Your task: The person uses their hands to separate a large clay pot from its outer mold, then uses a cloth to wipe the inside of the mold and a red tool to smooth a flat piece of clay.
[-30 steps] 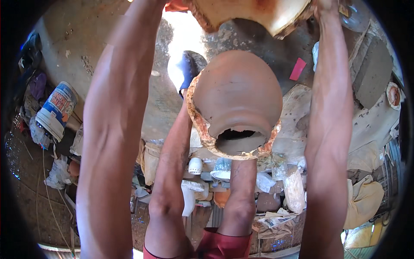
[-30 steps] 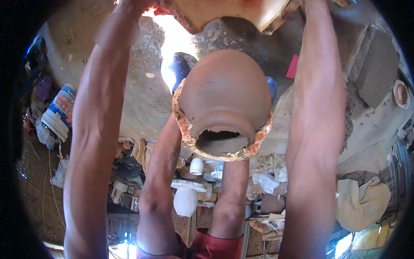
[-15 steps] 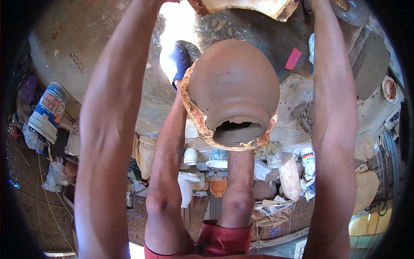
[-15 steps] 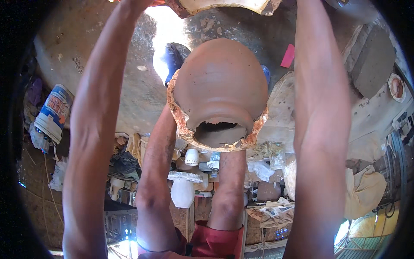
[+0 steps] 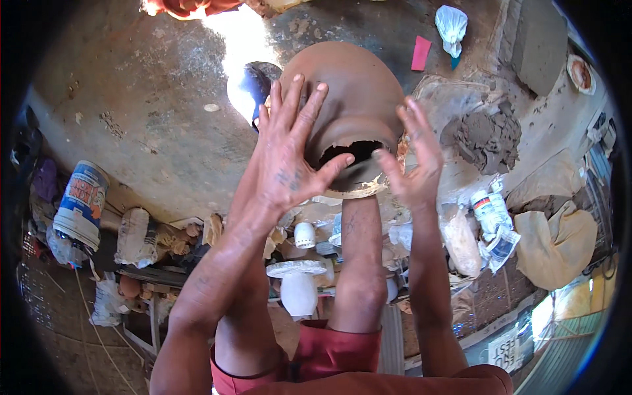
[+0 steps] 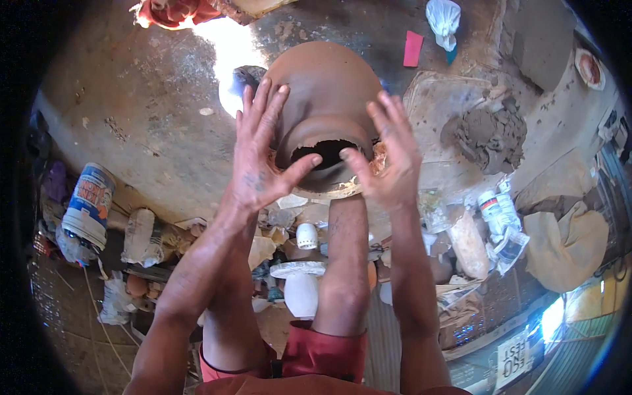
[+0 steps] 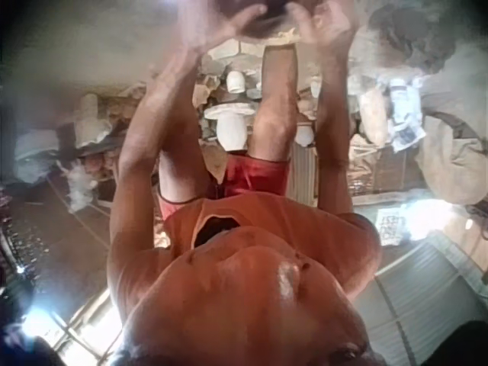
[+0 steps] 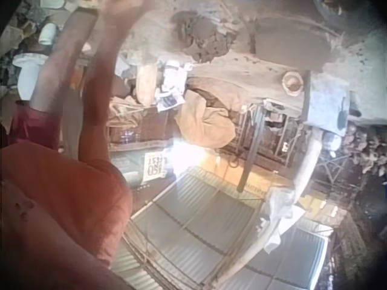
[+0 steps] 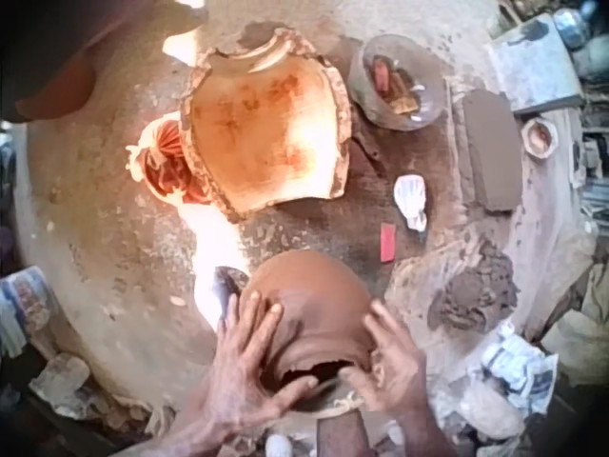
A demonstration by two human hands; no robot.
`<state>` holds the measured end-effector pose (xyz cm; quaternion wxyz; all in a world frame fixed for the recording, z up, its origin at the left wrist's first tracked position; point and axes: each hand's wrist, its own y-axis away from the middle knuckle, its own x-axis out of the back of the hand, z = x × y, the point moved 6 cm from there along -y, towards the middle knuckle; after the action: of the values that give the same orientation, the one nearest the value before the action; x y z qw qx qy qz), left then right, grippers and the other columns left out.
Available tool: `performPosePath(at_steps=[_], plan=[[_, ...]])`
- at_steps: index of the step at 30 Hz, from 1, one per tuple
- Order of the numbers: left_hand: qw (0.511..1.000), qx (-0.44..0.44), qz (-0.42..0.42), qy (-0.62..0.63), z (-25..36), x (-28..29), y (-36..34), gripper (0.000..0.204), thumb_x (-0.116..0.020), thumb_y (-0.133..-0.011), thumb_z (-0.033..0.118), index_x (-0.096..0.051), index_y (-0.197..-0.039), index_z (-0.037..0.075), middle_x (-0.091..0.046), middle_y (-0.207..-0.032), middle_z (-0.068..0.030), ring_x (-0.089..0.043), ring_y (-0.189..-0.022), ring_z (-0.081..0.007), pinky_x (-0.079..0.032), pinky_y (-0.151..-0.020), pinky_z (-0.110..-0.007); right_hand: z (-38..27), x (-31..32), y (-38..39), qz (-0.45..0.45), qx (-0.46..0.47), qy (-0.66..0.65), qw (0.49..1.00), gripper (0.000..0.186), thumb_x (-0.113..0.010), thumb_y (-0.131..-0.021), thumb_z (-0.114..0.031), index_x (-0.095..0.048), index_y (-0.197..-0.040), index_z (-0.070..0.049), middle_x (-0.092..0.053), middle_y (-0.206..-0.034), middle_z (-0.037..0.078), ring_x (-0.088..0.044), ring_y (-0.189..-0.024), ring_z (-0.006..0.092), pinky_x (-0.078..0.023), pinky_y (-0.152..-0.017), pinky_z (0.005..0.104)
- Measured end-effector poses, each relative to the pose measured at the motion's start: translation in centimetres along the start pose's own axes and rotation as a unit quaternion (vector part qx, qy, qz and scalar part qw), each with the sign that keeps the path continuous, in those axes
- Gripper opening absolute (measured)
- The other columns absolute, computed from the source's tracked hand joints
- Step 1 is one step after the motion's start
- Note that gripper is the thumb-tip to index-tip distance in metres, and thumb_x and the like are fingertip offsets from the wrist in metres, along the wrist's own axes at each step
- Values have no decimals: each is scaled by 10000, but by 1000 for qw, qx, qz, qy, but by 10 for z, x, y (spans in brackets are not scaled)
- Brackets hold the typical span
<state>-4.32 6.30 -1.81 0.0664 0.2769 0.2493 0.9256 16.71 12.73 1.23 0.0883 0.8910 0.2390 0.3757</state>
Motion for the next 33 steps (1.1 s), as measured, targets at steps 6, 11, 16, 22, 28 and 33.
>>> performPosePath(at_steps=[6,11,16,22,28,33], plan=[[996,51,75,-15,6,-19,8,1037,-797,-736,94,-339,-1663,178,-281,-1710,-215,-180,-1578,-545,-172,-1222,-751,0,-29,40,132,-2,83,988,550,-781,-858,9,-660,-1393,-23,-722,-1324,146,-579,-1380,407,-482,-1122,497],[991,6,135,-11,9,-22,12,996,-718,-689,-54,-423,-1618,151,-386,-1662,-218,-285,-1560,-502,-287,-1247,-651,1,-27,50,184,-11,99,978,494,-784,-830,26,-728,-1315,-48,-758,-1238,117,-662,-1161,339,-532,-1018,440],[986,9,162,-30,11,-18,14,1012,-742,-677,-50,-423,-1616,154,-442,-1632,-205,-357,-1533,-482,-361,-1248,-539,4,-30,49,180,-13,35,983,502,-803,-815,-3,-740,-1310,-59,-751,-1256,101,-644,-1130,317,-538,-973,425],[978,35,116,-168,30,-22,10,927,-757,-742,-28,-425,-1601,77,-519,-1571,-206,-470,-1481,-401,-403,-1223,-474,62,23,50,239,-9,-88,967,517,-729,-981,-277,-657,-1396,23,-709,-1305,229,-636,-1270,370,-519,-1064,449],[983,48,77,-159,27,-20,3,996,-781,-732,78,-367,-1637,113,-497,-1579,-199,-467,-1468,-423,-372,-1183,-610,140,19,9,153,-225,-264,925,605,-658,-1014,-413,-621,-1442,13,-635,-1447,246,-587,-1382,368,-463,-1149,456],[979,-7,103,-177,31,-29,-2,938,-716,-724,-22,-422,-1606,100,-509,-1547,-240,-526,-1409,-433,-475,-1135,-495,126,-22,-31,-45,-132,-170,976,773,-616,-1007,-601,-474,-1600,-127,-487,-1627,157,-451,-1514,307,-360,-1246,421]])
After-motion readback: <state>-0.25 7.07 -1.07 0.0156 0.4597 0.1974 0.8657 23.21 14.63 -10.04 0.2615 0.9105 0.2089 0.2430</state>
